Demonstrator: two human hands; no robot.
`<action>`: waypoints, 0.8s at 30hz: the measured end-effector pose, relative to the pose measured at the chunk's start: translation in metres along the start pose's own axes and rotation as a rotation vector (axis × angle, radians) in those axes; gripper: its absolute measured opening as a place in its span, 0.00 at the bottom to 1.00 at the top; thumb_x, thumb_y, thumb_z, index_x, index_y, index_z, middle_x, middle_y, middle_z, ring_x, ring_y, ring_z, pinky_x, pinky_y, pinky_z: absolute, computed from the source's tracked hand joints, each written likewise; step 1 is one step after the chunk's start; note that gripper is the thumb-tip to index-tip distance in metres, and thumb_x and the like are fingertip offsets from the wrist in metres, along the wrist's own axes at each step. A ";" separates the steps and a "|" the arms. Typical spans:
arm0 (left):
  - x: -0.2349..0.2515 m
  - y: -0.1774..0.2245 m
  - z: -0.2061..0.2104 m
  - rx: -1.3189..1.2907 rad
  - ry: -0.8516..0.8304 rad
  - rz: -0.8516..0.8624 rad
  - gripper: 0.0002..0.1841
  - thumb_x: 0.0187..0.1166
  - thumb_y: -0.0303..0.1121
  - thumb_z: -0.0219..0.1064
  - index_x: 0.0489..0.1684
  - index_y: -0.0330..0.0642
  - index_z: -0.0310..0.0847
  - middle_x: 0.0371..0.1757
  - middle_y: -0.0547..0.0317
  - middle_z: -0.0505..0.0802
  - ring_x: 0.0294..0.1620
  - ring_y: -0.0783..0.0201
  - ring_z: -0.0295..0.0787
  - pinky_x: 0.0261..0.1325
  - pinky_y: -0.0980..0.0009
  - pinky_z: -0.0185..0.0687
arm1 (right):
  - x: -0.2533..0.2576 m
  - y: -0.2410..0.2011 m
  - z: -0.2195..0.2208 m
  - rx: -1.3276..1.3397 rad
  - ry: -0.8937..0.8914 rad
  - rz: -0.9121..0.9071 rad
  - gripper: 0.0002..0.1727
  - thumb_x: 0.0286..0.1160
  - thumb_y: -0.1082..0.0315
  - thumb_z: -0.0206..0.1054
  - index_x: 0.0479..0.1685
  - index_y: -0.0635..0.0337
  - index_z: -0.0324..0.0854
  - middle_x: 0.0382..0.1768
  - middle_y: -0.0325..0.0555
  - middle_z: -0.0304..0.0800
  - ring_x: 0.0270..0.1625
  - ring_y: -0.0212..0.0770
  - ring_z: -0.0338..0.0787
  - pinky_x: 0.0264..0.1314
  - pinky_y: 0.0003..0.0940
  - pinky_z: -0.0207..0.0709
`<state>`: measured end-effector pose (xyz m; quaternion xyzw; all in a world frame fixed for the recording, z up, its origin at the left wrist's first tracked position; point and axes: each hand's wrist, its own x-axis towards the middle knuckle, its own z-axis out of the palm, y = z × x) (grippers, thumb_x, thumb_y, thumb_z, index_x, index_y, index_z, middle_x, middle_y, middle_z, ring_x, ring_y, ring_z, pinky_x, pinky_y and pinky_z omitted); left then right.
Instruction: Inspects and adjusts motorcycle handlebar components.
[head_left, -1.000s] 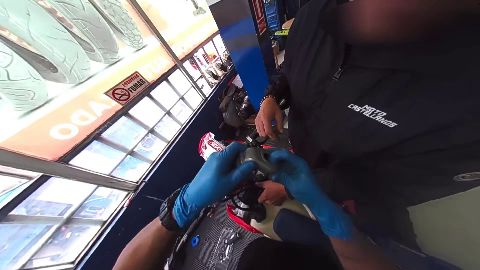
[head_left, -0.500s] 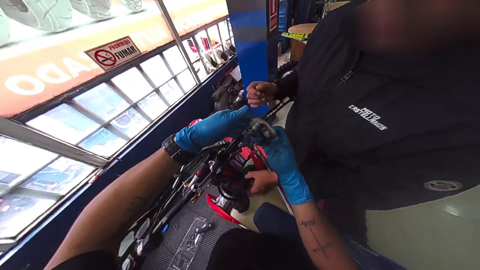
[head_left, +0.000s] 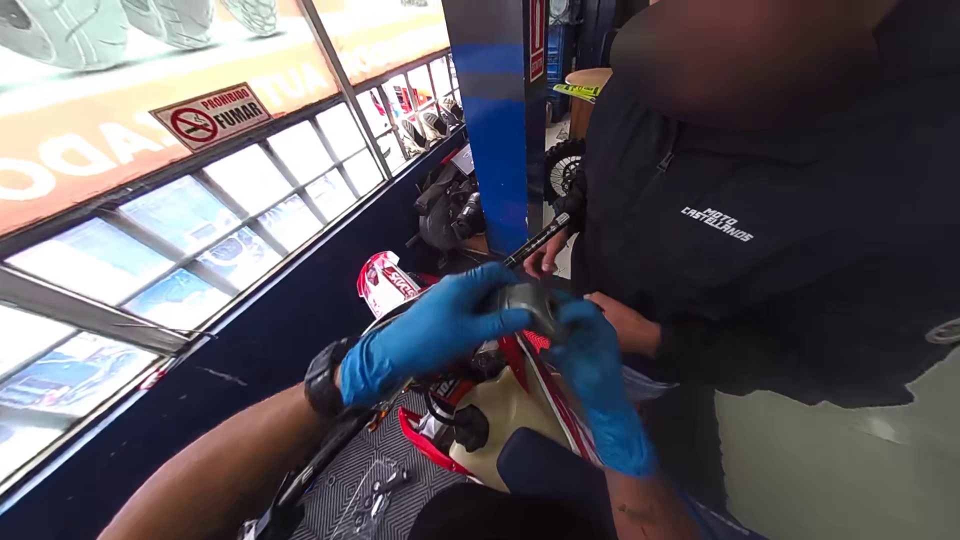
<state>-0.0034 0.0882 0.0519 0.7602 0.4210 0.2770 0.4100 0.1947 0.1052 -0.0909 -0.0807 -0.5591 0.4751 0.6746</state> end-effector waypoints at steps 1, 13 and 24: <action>-0.011 0.000 0.008 0.078 0.003 0.112 0.19 0.81 0.44 0.71 0.62 0.42 0.82 0.46 0.65 0.92 0.45 0.76 0.89 0.50 0.75 0.88 | -0.006 -0.018 -0.002 -0.060 -0.065 -0.032 0.15 0.70 0.61 0.79 0.55 0.39 0.88 0.64 0.32 0.88 0.66 0.31 0.87 0.64 0.28 0.86; -0.100 -0.015 0.108 0.525 0.810 0.456 0.19 0.77 0.56 0.70 0.56 0.57 0.79 0.55 0.73 0.87 0.61 0.75 0.84 0.63 0.78 0.81 | -0.060 -0.069 0.000 -0.360 -0.063 -0.142 0.10 0.74 0.68 0.76 0.51 0.49 0.87 0.68 0.41 0.83 0.72 0.35 0.83 0.73 0.29 0.81; -0.099 -0.015 0.143 -1.132 0.463 0.172 0.29 0.83 0.53 0.66 0.71 0.37 0.82 0.71 0.45 0.88 0.74 0.55 0.83 0.79 0.58 0.76 | -0.075 -0.089 0.021 -0.434 -0.265 0.014 0.11 0.78 0.71 0.69 0.56 0.53 0.87 0.72 0.41 0.81 0.77 0.35 0.79 0.80 0.31 0.76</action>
